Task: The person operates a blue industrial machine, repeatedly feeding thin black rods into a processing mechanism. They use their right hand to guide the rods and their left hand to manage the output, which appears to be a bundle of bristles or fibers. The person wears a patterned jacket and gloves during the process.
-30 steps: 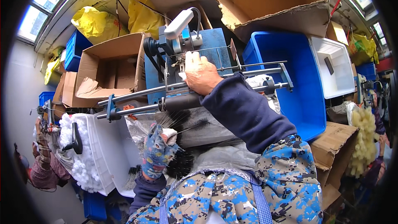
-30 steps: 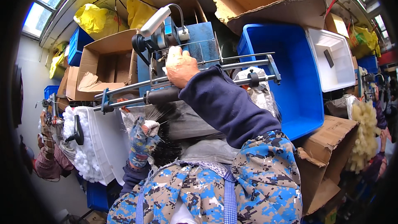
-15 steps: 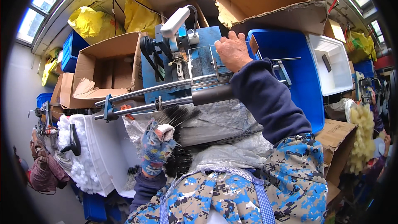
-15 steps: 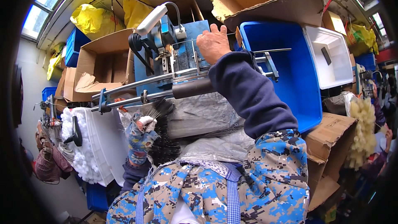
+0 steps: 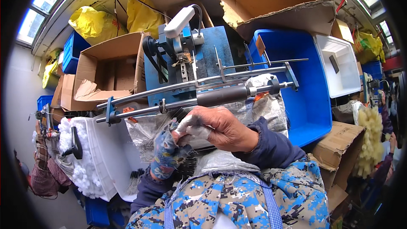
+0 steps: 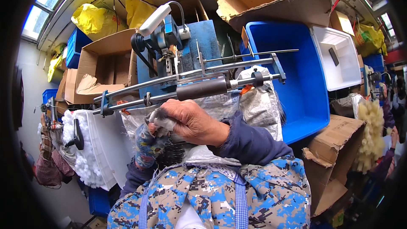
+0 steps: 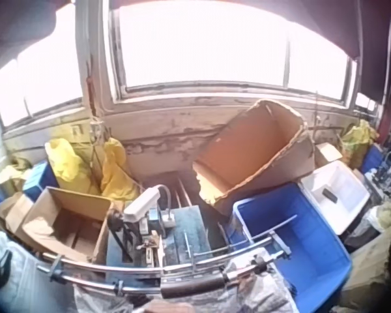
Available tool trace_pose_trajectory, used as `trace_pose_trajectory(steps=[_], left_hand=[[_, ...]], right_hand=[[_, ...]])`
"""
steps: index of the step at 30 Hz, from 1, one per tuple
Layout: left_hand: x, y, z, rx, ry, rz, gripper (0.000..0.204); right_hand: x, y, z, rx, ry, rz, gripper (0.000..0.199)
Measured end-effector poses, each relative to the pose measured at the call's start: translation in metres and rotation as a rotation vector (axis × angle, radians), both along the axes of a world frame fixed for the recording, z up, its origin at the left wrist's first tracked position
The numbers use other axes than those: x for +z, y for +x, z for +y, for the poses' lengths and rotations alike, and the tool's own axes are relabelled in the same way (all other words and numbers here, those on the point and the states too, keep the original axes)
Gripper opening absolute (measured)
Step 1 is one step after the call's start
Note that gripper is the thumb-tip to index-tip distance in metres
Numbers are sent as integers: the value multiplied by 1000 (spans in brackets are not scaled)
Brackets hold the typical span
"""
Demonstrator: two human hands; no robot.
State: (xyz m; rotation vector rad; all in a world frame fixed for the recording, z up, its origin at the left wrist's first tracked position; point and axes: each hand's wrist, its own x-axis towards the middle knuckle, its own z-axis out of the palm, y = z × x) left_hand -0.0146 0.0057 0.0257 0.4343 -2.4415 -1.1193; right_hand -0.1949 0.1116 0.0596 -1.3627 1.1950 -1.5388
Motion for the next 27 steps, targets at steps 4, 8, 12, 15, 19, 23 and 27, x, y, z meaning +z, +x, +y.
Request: trace_pose_trajectory(steps=[4, 8, 12, 15, 19, 23, 27], left_hand=[[-9, 15, 1, 68, 261, -36, 36], [-25, 42, -33, 129, -327, -457, 42], [-77, 63, -47, 82, -487, -705, 56], [-74, 52, -44, 109, -598, -594, 62], [-82, 67, -55, 107, -210, -570, 50], [-69, 68, -47, 150, -116, -440, 34], [-38, 45, -35, 117, -289, -378, 26]], right_hand=[[25, -5, -6, -9, -93, -649, 21], [51, -64, -4, -405, -16, -5, 16], [-4, -90, -58, -508, 235, 1087, 17], [-42, -98, -91, -505, 479, 1376, 15], [-60, -103, -100, -553, 568, 1340, 15], [-62, -100, -96, -563, 544, 1317, 16], [-64, -100, -94, -586, 528, 1320, 15]])
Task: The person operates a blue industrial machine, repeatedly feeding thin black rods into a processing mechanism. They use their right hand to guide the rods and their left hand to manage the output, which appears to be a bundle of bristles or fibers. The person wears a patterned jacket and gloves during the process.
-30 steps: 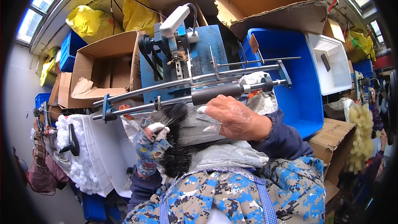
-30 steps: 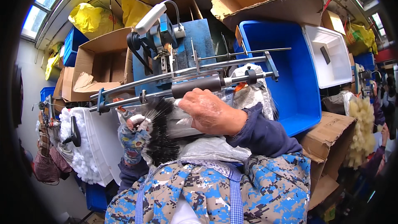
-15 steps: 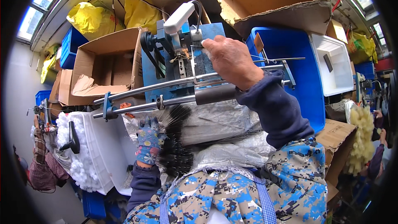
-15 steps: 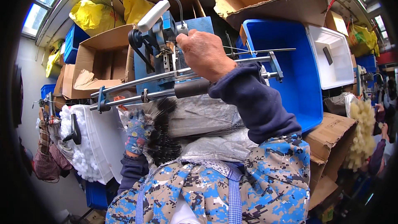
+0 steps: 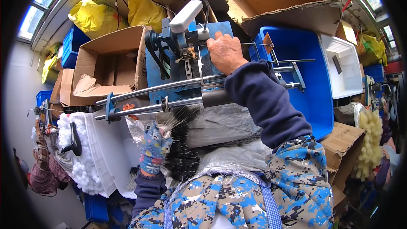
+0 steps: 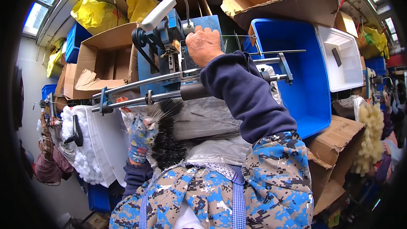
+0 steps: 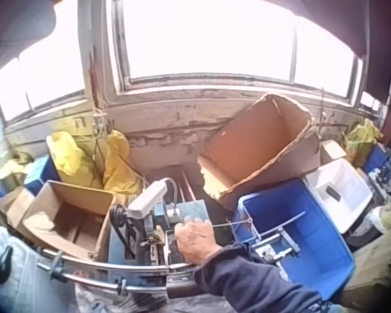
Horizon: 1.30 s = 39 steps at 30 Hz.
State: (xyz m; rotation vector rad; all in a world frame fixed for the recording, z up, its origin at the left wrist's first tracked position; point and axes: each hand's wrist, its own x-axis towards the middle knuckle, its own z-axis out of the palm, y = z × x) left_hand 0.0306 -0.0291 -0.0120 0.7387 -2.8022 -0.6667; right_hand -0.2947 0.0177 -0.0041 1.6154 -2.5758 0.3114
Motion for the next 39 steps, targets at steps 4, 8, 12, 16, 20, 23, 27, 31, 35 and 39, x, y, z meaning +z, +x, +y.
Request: trace_pose_trajectory(steps=[4, 8, 12, 16, 20, 23, 27, 31, 35, 39], left_hand=[[7, -7, 4, -20, 86, 145, 24], [7, -8, 6, -11, 24, 195, 22], [9, -14, 12, 6, 151, 182, 20], [6, -16, 14, -53, 121, 214, 21], [16, -9, 10, -85, 52, 203, 21], [7, 3, 9, -14, 140, 166, 21], [8, -14, 18, -69, 172, 162, 21], [16, -35, 25, -187, 45, 271, 26], [9, -23, 22, -166, 202, 242, 29], [13, -27, 27, -185, 56, 257, 29]], right_hand=[[-4, -3, 1, 31, -33, -10, 16], [-8, -5, -1, 65, -63, -25, 14], [-13, -9, -8, 20, -51, -107, 16], [-4, -9, -8, -93, 79, -120, 22], [2, -9, 15, -93, 39, -82, 33], [1, 2, 43, -37, -125, 7, 53], [3, 6, 51, -31, -65, -111, 55], [9, 7, 50, -51, -31, -190, 55], [3, 12, 47, -36, -62, -198, 56], [3, 25, 33, -22, -14, -196, 60]])
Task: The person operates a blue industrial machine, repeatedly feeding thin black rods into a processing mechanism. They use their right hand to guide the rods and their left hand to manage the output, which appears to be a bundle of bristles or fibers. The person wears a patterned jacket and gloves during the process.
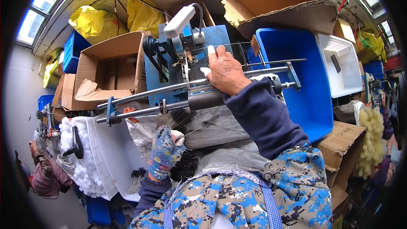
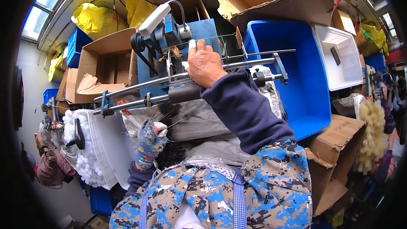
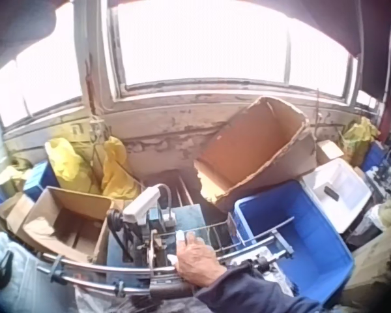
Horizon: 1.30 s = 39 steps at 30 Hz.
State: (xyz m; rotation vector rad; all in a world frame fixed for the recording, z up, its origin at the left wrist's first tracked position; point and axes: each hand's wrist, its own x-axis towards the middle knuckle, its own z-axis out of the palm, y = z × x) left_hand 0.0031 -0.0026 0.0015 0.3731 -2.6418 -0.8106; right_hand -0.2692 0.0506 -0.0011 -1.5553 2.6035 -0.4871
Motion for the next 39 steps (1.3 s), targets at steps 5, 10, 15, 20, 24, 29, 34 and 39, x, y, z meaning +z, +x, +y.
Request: trace_pose_trajectory(steps=[5, 10, 15, 20, 24, 29, 34, 39], left_hand=[[4, 1, -1, 21, 38, -3, 27], [1, 10, 0, 75, -15, -82, 20], [0, 13, -3, 69, -18, 14, 24], [5, 13, -3, 125, 146, 37, 19], [17, 5, -1, 91, 110, 53, 17], [13, 12, 6, 180, 210, 60, 8], [17, 5, 7, 160, 198, 119, 5], [9, 25, 14, 321, 377, 192, 15]], right_hand=[[-9, 24, -26, 28, -158, 47, 46], [-11, 39, -45, 38, -88, 24, 62], [-2, 6, -14, 105, 23, -46, 62], [14, -23, 20, 38, 71, -46, 46], [14, -47, 24, 146, -124, 161, 28], [19, -69, 14, 55, 110, 314, 20], [26, -68, 24, 135, 236, 337, 9], [71, -26, 86, 273, 143, 108, 6]])
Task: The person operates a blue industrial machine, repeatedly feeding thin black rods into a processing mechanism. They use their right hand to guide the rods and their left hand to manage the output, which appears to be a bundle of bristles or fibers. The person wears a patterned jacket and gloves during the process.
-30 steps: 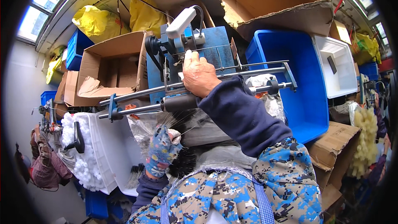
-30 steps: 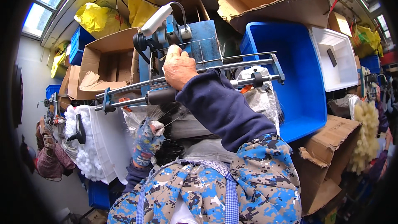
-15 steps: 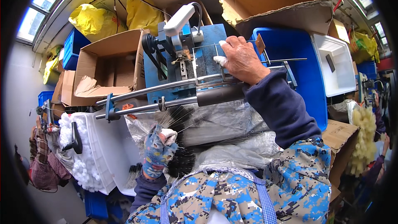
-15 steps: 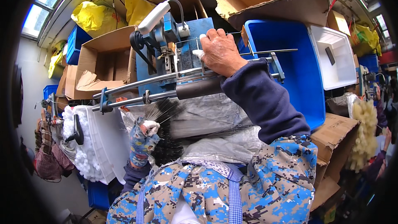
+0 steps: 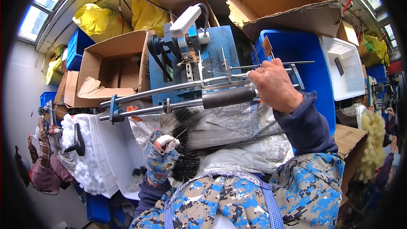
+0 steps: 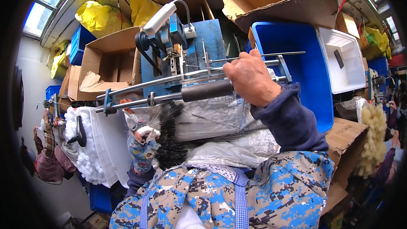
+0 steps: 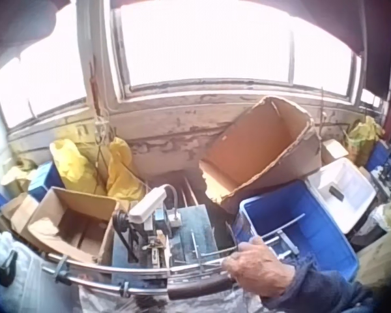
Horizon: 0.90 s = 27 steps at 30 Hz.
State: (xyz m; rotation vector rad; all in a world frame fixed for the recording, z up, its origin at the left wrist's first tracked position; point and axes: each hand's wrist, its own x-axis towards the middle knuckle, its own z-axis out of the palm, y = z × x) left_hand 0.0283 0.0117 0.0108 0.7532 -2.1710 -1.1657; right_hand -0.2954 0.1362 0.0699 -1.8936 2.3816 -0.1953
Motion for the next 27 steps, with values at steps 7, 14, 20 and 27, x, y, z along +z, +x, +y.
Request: trace_pose_trajectory(steps=[7, 14, 20, 27], left_hand=[[-3, -18, 6, -149, 99, -43, 18], [-13, -15, 4, 61, 936, 199, 33], [9, -22, -2, -265, -247, -133, 26], [-31, -27, -22, -152, -642, -445, 30]], right_hand=[[-19, 73, 19, 301, -154, -544, 34], [4, 120, -38, 400, -595, -1473, 15], [47, 62, -16, -12, -688, -1644, 24], [2, 2, -56, -36, -377, -147, 16]])
